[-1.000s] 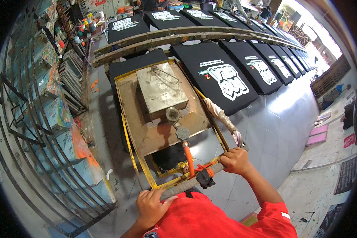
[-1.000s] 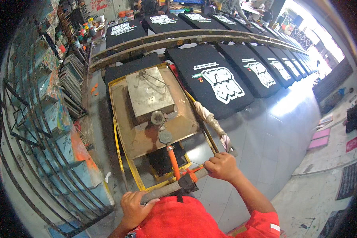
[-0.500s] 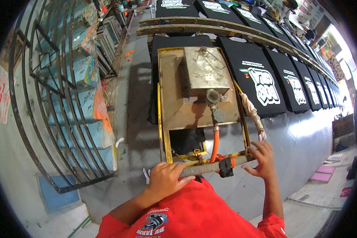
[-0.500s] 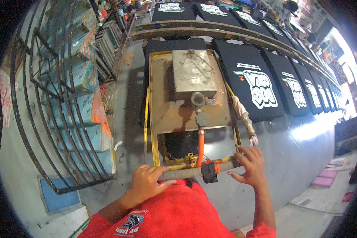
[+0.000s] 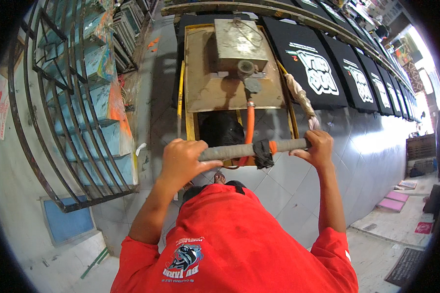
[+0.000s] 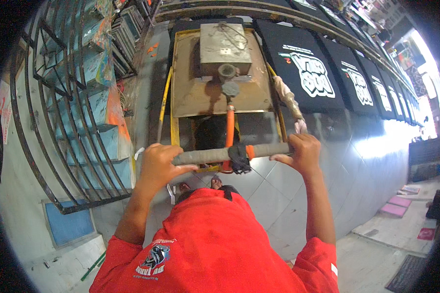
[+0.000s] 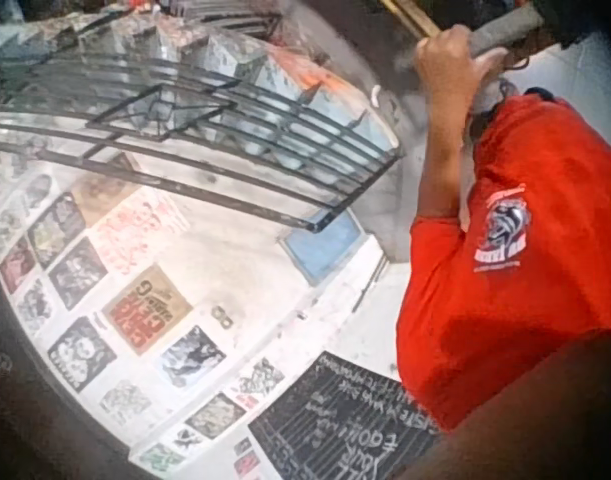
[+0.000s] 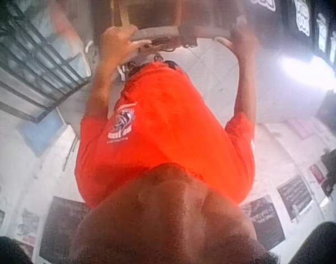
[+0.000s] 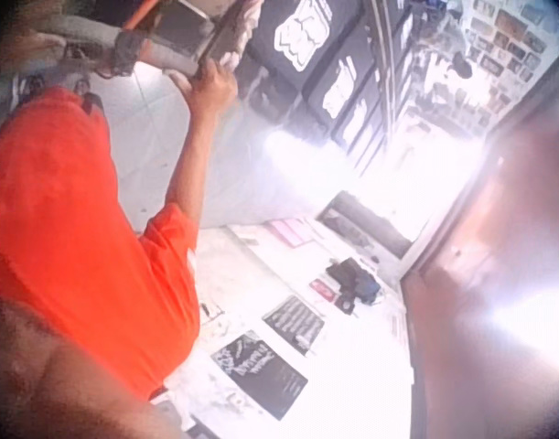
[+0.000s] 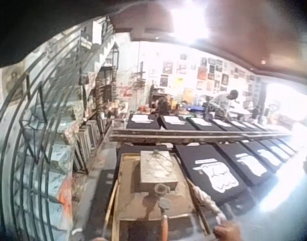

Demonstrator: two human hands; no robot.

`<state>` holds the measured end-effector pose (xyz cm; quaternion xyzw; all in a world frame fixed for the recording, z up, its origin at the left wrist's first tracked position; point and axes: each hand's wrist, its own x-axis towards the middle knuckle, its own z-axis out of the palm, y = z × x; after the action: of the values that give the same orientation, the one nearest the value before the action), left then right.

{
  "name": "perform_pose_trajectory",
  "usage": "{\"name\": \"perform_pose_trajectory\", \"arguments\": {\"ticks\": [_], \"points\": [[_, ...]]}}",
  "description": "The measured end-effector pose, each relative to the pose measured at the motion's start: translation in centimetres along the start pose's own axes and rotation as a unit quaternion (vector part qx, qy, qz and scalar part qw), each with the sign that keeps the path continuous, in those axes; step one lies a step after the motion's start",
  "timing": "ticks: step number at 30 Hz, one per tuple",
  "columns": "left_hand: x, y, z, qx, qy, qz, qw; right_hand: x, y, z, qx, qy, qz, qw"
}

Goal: The person operates a mobile heat press machine by moving it over black t-shirts on a long table and then performs screen printing by using a squeegee to apply blue ink through a screen onto a shirt.

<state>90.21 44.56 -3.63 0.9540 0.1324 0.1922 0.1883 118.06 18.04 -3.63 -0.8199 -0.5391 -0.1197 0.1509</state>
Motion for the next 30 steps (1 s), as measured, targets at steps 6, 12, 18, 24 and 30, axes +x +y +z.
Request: {"name": "perform_pose_trajectory", "arguments": {"ticks": [6, 12, 18, 24, 30], "points": [[-0.3, -0.2, -1.1, 0.024, 0.0, -0.028, 0.999, -0.2, -1.3, 0.3, -0.028, 0.042, -0.011, 0.999], [-0.3, 0.0, -0.8, 0.037, 0.019, -0.026, 0.999, -0.4, -1.1, 0.5, -0.007, 0.067, -0.013, 0.998], [-0.5, -0.1, -0.8, 0.032, 0.008, -0.032, 0.999, -0.6, -1.4, 0.2, -0.014, 0.076, -0.015, 0.997], [-0.6, 0.1, -0.9, 0.024, 0.015, -0.045, 0.999, -0.6, -1.6, -0.4, -0.002, 0.053, -0.016, 0.998], [-0.7, 0.5, -1.6, 0.034, 0.005, -0.05, 0.998, -0.4, -1.3, -0.2, 0.027, 0.005, -0.023, 0.999]]}}
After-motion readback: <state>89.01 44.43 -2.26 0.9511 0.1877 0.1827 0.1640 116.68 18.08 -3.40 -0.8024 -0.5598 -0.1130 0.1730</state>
